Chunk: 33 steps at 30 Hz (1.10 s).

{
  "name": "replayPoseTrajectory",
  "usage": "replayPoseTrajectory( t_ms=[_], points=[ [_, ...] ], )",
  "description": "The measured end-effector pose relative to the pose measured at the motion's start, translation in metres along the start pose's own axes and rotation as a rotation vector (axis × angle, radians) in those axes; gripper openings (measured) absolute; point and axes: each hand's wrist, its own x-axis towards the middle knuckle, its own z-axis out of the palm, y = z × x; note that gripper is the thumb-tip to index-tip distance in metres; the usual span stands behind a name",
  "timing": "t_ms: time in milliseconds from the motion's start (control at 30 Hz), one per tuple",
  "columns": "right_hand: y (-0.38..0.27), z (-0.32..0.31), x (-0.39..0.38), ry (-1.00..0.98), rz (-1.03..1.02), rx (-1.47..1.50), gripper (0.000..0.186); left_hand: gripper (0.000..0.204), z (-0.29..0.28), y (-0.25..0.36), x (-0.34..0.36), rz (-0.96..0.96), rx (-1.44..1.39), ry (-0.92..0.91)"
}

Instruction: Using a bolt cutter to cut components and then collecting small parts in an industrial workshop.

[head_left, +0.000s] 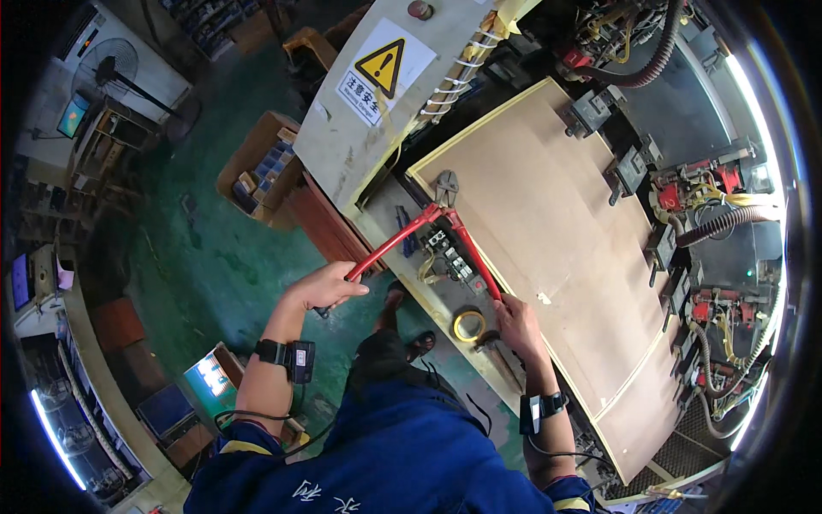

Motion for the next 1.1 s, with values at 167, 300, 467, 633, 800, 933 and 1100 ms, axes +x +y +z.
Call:
replayPoseTrajectory(
  t_ms=[167,300,467,633,800,933,1100],
  points=[
    [0.012,-0.007,0.011,-0.014,-0.041,0.018,0.03,0.025,0.02,0.003,-0.002,-0.044,-0.079,0.053],
    [0.004,-0.022,0.01,-0.032,0.02,0.052,0.031,0.026,0.05,0.001,0.01,-0.033,-0.036,0.094],
    [-0.005,0.002,0.007,-0.068,0.014,0.18,0.029,0.026,0.073,0.015,0.016,0.024,-0.255,0.088],
    [0.004,0.04,-0.001,-0.088,0.148,0.687,0.024,0.029,0.126,-0.005,0.032,0.035,-0.492,0.266],
    [0.008,0.057,-0.001,-0.001,0.095,0.611,0.026,0.026,0.135,-0.028,0.045,0.118,-0.191,0.42],
    [0.025,0.074,0.002,0.131,-0.005,0.411,0.029,0.029,0.14,-0.034,0.046,0.113,0.167,0.542],
    [0.04,0.098,0.003,0.224,-0.148,0.287,0.026,0.03,0.149,-0.059,0.058,-0.045,0.294,0.575]
  ],
)
